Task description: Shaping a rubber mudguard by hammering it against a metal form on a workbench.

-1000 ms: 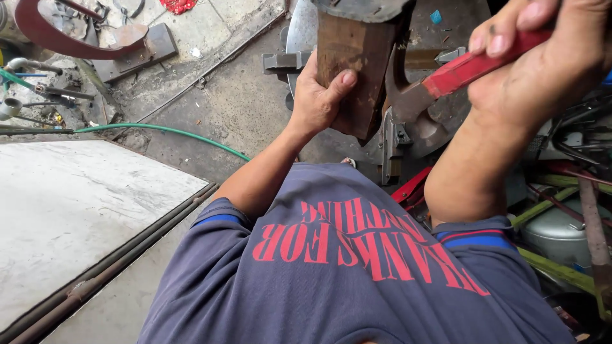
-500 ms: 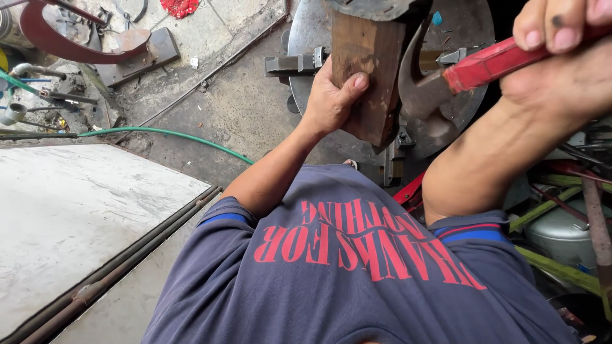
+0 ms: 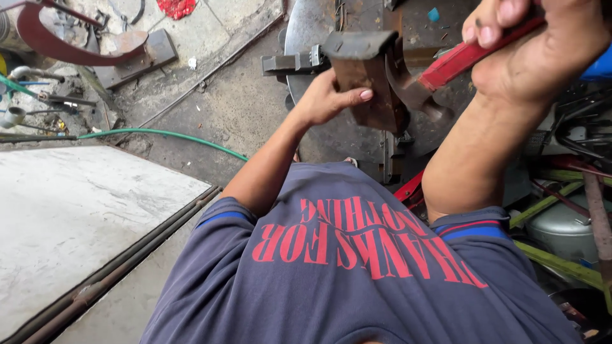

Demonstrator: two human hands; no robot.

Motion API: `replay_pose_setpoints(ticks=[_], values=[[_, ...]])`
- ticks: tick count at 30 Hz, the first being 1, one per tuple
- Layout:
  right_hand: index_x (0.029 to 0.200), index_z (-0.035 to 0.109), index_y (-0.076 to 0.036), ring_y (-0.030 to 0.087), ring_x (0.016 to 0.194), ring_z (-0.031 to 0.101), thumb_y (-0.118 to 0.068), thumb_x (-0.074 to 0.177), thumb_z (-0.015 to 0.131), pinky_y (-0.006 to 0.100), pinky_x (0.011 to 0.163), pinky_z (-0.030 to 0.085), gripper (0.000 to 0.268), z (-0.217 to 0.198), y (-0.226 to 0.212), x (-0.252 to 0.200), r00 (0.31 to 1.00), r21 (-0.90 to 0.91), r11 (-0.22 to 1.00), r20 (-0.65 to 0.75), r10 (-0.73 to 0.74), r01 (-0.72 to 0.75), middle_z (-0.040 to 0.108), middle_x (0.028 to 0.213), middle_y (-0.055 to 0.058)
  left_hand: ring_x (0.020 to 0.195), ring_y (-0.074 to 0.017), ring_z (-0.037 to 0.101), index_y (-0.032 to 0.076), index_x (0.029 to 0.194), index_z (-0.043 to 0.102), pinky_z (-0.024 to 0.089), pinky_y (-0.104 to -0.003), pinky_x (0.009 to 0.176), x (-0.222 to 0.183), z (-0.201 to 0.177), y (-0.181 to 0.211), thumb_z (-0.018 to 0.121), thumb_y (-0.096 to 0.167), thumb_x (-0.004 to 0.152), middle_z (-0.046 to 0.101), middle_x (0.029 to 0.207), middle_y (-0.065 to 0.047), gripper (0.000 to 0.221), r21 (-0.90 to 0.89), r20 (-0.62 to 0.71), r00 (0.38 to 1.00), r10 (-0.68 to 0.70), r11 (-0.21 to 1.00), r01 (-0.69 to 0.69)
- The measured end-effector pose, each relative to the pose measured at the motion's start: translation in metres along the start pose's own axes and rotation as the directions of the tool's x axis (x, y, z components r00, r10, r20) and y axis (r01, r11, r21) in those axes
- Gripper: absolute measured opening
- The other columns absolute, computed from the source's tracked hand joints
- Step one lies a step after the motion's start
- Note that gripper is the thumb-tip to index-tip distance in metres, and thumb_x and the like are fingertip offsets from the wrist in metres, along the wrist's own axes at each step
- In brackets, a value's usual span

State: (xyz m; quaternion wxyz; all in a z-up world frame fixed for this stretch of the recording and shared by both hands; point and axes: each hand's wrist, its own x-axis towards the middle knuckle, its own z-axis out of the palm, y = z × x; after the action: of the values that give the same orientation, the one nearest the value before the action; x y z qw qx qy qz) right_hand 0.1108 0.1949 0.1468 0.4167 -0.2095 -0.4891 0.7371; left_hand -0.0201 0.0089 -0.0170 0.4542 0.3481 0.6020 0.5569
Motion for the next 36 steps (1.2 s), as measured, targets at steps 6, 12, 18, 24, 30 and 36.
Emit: replay_pose_setpoints(ticks=[6,12,18,24,30,36], values=[[0.081,0.040,-0.013,0.018,0.050,0.031,-0.038,0.099,0.070,0.036,0.052,0.037,0.043,-0.007,0.021,-0.029,0.966,-0.006,0.999,0.255,-0.038,0.041,0.030,0.067,0.003,0.159,-0.0361,0.037,0.014,0.162,0.022,0.035,-0.049,0.134,0.005,-0.053,0.013,0.106,0.062,0.078,0.031,0.169,-0.016,0.128,0.511,-0.071,0.839,0.540,0.742,-0.434],[0.090,0.042,-0.014,0.016,0.047,0.030,-0.032,0.101,0.065,0.035,0.050,0.035,0.032,0.004,0.006,-0.041,0.894,0.007,0.990,0.429,-0.130,0.141,0.028,0.064,0.002,0.090,-0.0433,0.070,0.011,0.123,0.055,0.050,-0.053,0.065,0.031,-0.029,0.084,0.095,0.048,0.069,0.073,0.107,-0.016,0.077,0.707,0.355,0.860,0.366,0.497,-0.503],[0.095,0.050,-0.004,0.020,0.052,0.047,-0.042,0.100,0.076,0.031,0.052,0.046,0.047,0.001,-0.008,-0.045,0.876,-0.136,0.984,0.481,-0.038,0.118,0.046,0.070,0.011,0.077,-0.0350,0.070,0.007,0.104,0.057,0.050,-0.047,0.061,0.031,0.005,0.073,0.095,0.037,0.063,0.073,0.098,-0.010,0.063,0.606,0.401,0.874,0.275,0.636,-0.478],[0.110,0.051,-0.007,0.021,0.064,0.056,-0.042,0.102,0.075,0.036,0.067,0.056,0.043,-0.027,-0.022,-0.034,0.904,-0.148,0.989,0.425,0.056,0.008,0.049,0.080,0.007,0.082,-0.0265,0.070,0.013,0.102,0.060,0.050,-0.040,0.066,0.013,0.009,0.068,0.093,0.039,0.070,0.074,0.096,-0.005,0.053,0.425,0.376,0.854,0.358,0.753,-0.503],[0.102,0.043,-0.011,0.024,0.076,0.054,-0.019,0.115,0.054,0.043,0.089,0.061,0.019,-0.073,-0.002,-0.018,0.862,-0.251,0.965,0.503,0.065,0.073,0.043,0.082,0.005,0.085,-0.0226,0.070,0.016,0.100,0.064,0.050,-0.038,0.067,0.022,0.005,-0.014,0.093,0.039,0.070,0.074,0.097,0.000,0.047,0.544,0.273,0.924,0.269,0.748,-0.379],[0.086,0.044,-0.005,0.026,0.057,0.055,-0.011,0.097,0.069,0.039,0.061,0.055,0.029,-0.014,0.017,-0.047,0.858,-0.141,0.957,0.490,-0.154,0.253,0.052,0.069,0.016,0.097,-0.0255,0.072,0.014,0.112,0.068,0.052,-0.044,0.086,0.022,-0.013,-0.082,0.095,0.046,0.071,0.075,0.108,-0.005,0.058,0.562,0.088,0.952,0.292,0.775,-0.290]])
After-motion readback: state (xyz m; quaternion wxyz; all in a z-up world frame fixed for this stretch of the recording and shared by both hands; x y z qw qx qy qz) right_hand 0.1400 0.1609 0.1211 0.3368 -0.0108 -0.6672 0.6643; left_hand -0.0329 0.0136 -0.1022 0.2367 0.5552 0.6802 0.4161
